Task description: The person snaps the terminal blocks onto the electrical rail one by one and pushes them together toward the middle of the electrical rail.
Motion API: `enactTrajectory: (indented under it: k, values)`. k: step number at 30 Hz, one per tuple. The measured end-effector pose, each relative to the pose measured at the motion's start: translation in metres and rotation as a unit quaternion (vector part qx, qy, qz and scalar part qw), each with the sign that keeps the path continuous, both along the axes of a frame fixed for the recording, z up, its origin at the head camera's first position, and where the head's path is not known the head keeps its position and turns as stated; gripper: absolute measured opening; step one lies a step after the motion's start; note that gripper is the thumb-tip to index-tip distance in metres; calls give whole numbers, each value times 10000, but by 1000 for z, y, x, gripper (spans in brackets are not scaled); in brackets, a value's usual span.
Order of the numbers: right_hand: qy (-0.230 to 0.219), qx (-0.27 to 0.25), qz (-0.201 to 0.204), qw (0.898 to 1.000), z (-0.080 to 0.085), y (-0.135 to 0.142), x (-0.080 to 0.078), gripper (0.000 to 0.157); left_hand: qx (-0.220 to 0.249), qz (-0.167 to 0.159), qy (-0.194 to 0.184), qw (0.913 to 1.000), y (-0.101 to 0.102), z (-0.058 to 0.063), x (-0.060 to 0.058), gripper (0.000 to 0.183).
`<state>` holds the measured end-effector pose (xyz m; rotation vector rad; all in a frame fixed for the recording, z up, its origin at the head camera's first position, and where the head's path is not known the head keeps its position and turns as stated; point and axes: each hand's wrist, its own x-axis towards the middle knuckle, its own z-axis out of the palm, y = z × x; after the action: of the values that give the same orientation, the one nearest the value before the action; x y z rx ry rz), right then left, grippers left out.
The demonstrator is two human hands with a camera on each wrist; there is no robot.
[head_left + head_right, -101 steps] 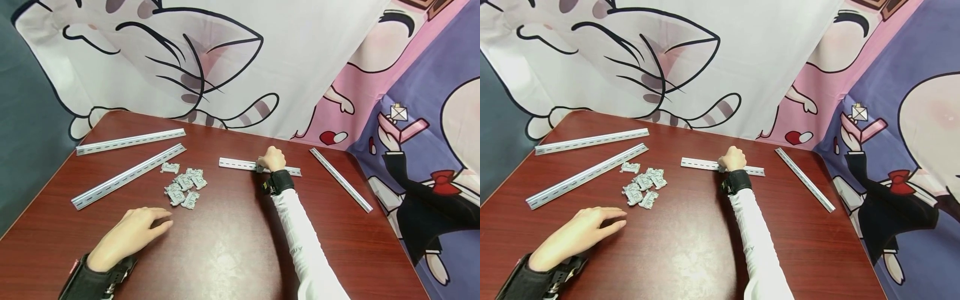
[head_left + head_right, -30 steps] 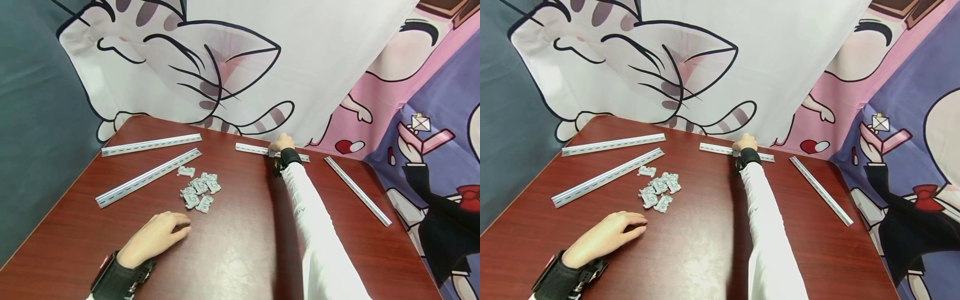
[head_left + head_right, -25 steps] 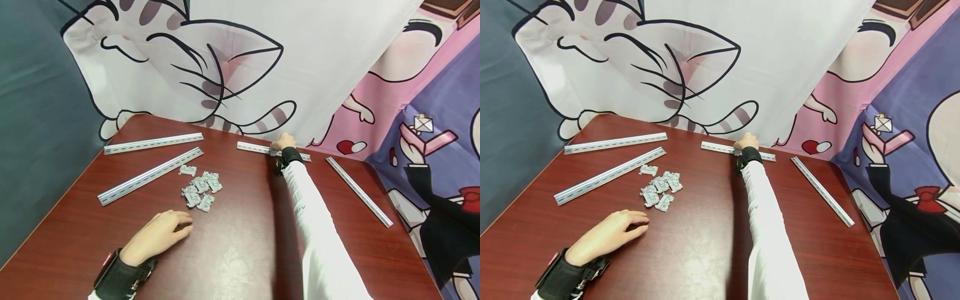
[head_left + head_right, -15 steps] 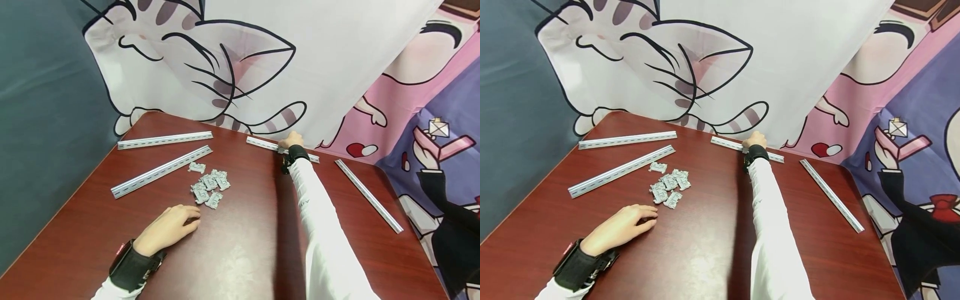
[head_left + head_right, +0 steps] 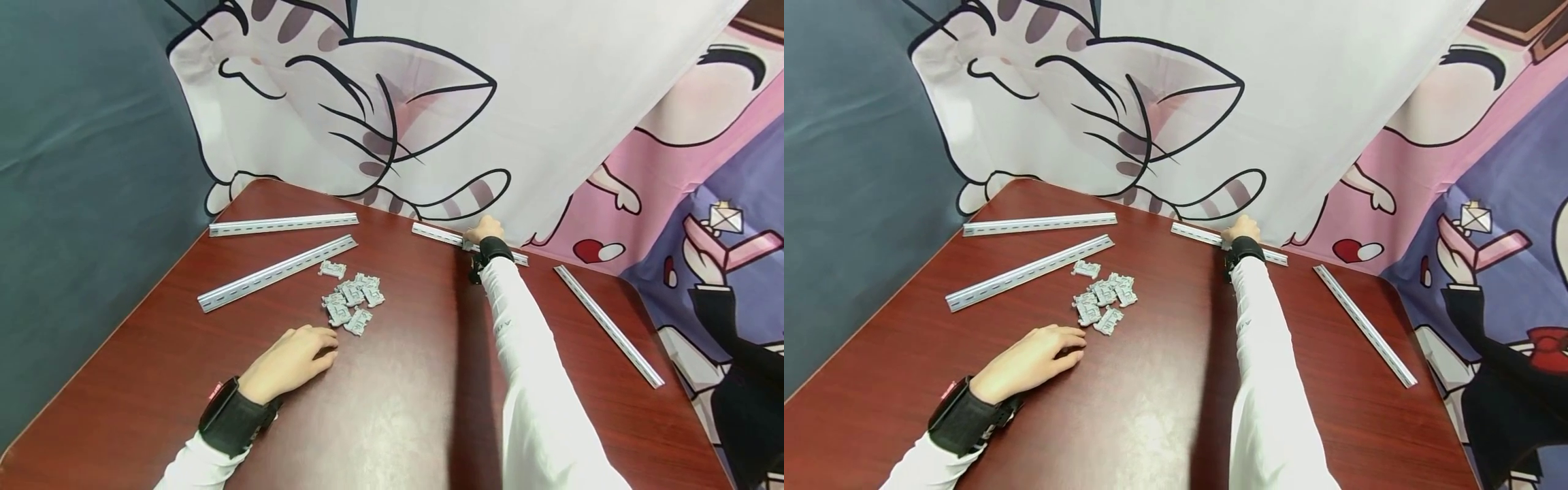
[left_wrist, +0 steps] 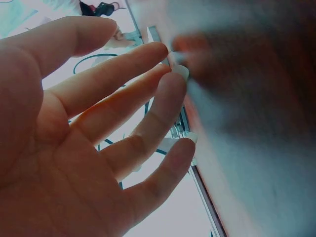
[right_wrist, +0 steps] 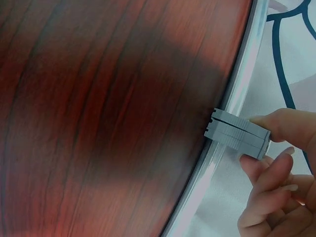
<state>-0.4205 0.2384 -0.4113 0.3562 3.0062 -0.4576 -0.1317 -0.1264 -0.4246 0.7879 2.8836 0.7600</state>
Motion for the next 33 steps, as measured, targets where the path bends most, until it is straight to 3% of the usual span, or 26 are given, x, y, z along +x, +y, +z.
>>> enactTrajectory:
  k: [5, 10, 16, 20, 24, 27, 31, 33]
  values:
    - [160, -86, 113, 9998, -10, 10, 0, 50, -29, -100, 240, 9997, 3, -4, -4, 20]
    - [332, -224, 185, 9990, -22, 24, 15, 45, -7, -112, 211, 9997, 5, -6, -4, 20]
    - [964, -436, 398, 9936, -20, 40, 46, 55, 109, -86, 25, 9999, 4, -6, -5, 21]
    - [1239, -549, 613, 9889, -15, 52, 71, 41, 249, 20, -49, 9997, -2, -7, -4, 21]
    - [1180, -792, 812, 9865, -8, 69, 106, 30, 293, 269, -16, 9992, -10, -4, -9, 23]
    - [976, -1068, 1061, 9838, 1, 78, 137, 28, 122, 478, 30, 9988, -21, 5, -24, 28]
    - [692, -1430, 1400, 9773, 11, 82, 170, 28, -283, 613, 100, 9977, -35, 18, -61, 43]
    - [629, -1573, 1548, 9733, 14, 81, 182, 27, -504, 719, -78, 9961, -36, 19, -82, 52]
